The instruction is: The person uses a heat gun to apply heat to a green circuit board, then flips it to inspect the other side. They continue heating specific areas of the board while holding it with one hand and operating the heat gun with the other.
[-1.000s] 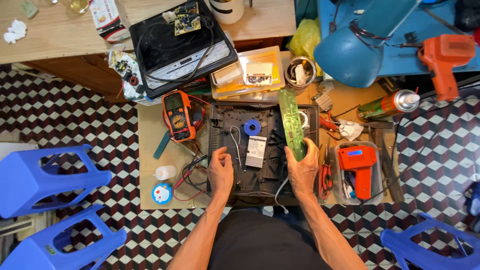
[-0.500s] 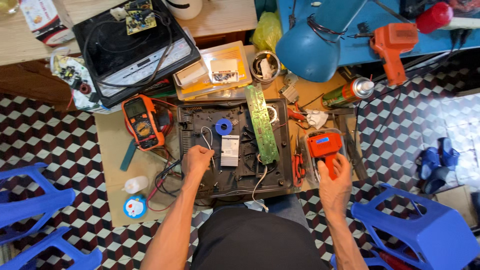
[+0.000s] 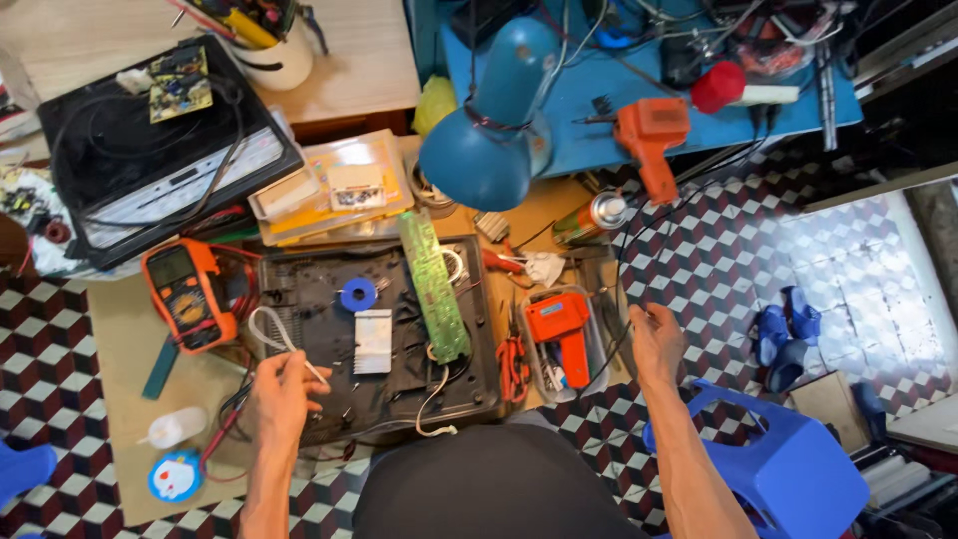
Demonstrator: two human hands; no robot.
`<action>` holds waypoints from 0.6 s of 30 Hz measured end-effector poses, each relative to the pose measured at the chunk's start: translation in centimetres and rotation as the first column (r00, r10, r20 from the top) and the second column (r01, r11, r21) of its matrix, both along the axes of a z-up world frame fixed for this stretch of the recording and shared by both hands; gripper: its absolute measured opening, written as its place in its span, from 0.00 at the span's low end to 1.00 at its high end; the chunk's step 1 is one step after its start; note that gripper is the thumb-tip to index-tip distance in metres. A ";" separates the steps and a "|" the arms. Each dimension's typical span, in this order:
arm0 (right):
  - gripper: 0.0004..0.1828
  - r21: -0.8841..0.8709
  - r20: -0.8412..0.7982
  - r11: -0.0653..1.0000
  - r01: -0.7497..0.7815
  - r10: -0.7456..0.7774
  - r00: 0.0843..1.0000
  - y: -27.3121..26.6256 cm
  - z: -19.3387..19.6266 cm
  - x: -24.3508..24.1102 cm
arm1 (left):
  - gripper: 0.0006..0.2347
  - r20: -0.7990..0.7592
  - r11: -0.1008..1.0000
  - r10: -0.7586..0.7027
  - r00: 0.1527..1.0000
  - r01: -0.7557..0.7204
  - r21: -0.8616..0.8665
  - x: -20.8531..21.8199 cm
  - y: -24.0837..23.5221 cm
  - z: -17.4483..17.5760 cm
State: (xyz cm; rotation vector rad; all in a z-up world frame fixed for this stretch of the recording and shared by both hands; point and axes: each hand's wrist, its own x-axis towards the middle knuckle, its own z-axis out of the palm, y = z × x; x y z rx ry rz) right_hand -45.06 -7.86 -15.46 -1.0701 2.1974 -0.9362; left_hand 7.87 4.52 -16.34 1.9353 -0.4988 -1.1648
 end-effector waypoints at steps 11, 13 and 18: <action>0.30 -0.238 -0.260 0.922 -0.305 0.243 0.935 -17.5 9.4 -1.5 | 0.16 -0.361 0.871 0.440 0.822 -0.489 -0.053 -12.3 0.7 4.7; 0.36 0.027 -0.201 0.932 -0.362 0.360 0.911 -22.1 9.5 -1.5 | 0.17 -0.360 0.867 0.454 0.815 -0.497 -0.031 -14.0 0.2 5.4; 0.31 0.279 0.240 0.870 -0.407 0.347 0.906 -27.0 7.2 -2.1 | 0.18 -0.322 0.824 0.536 0.780 -0.567 -0.003 -16.6 0.2 7.2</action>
